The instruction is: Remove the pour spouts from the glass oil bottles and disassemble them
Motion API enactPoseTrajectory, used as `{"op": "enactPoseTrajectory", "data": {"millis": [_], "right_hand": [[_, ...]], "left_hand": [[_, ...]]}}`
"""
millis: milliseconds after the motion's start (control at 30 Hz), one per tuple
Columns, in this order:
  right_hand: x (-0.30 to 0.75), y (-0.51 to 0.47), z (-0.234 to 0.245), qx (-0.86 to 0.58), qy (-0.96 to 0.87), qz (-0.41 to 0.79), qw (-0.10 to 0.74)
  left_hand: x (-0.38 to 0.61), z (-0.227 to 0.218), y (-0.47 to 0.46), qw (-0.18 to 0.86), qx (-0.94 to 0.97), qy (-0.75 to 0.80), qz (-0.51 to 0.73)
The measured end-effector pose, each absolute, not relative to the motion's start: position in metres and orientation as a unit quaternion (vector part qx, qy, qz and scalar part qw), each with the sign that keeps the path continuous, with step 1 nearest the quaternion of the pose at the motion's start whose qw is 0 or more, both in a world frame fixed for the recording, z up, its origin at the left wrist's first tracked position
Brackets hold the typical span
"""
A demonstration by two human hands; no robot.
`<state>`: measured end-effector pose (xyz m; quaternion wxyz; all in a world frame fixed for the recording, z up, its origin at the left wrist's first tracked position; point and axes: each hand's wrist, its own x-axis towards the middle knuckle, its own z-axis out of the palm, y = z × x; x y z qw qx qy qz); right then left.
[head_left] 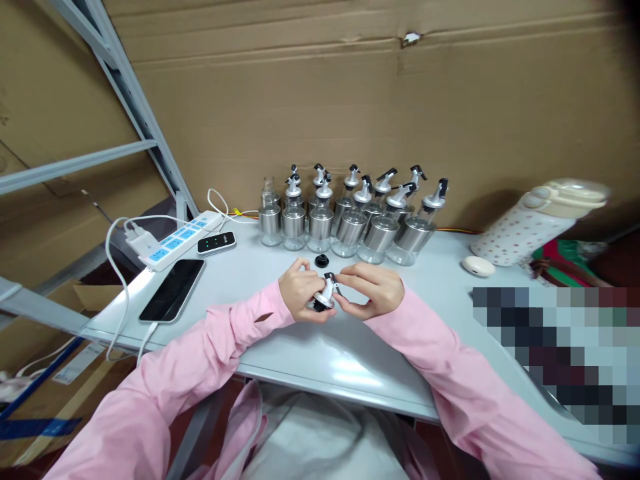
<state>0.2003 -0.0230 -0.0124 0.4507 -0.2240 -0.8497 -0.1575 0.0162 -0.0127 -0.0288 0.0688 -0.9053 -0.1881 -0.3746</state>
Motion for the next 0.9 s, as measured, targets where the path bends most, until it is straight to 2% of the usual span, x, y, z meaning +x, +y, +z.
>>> {"op": "enactPoseTrajectory", "data": {"millis": [133, 267, 500, 667, 767, 833, 900], "right_hand": [[0.200, -0.026, -0.015, -0.256, -0.858, -0.133, 0.425], [0.196, -0.029, -0.020, -0.269, -0.869, -0.115, 0.398], [0.186, -0.028, -0.030, -0.286, -0.854, -0.172, 0.399], [0.215, -0.018, -0.021, -0.296, -0.853, -0.109, 0.416], [0.246, 0.002, -0.018, -0.358, -0.822, -0.073, 0.436], [0.265, 0.019, -0.021, -0.417, -0.805, -0.061, 0.418], [0.279, 0.036, -0.028, -0.462, -0.809, -0.033, 0.361]], "left_hand": [[0.013, -0.031, -0.011, 0.035, -0.922, -0.191, -0.334], [0.012, -0.032, -0.009, 0.026, -0.919, -0.189, -0.344], [0.015, -0.034, -0.009, -0.006, -0.915, -0.203, -0.349], [0.016, -0.031, -0.018, -0.003, -0.925, -0.180, -0.334], [0.009, -0.028, -0.015, 0.008, -0.915, -0.173, -0.365], [0.004, -0.029, -0.008, 0.023, -0.905, -0.175, -0.386], [0.000, -0.033, 0.000, 0.029, -0.895, -0.191, -0.401]]}}
